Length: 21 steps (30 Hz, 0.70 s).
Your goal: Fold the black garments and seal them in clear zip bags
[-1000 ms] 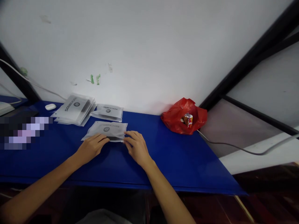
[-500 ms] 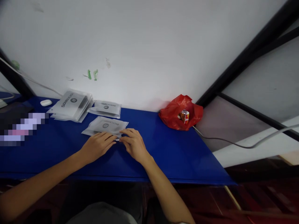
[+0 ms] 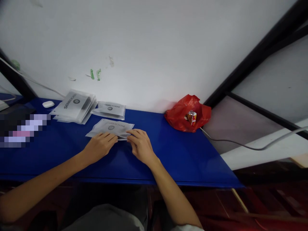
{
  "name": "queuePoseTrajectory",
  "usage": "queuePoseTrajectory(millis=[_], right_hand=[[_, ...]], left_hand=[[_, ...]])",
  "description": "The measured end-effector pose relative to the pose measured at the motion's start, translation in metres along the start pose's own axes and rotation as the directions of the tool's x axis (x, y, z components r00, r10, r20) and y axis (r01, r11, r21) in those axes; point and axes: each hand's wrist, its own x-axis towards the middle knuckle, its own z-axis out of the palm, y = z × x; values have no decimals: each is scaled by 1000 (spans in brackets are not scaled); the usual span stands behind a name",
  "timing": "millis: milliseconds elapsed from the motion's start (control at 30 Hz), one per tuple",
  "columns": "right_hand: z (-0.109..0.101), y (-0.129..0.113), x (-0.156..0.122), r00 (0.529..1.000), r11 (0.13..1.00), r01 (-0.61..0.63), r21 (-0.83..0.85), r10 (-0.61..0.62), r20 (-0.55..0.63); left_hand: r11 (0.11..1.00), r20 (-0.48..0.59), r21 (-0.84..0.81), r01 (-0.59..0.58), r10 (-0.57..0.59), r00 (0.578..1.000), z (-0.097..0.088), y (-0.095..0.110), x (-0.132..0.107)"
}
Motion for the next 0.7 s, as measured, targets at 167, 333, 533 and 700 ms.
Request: queuePoseTrajectory(millis=[167,333,533,700], right_hand=[[1,-3,1,998,999,27,-46,-25,57],[-1,2,0,999,994,25,-107,-20,45],[-6,9,-1,999,988,-33,-153,33,-5],[-7,10,-1,998,984,-56,-168,53,-22]], left_hand=[[998,47,52,-26,24,999,-4,-10,-17],[997,103,71,15,-22,994,-10,-20,-25],[981,180,140,131,-155,971,-23,-33,-37],[958,251,177,225,-265,931,-33,-37,-48]])
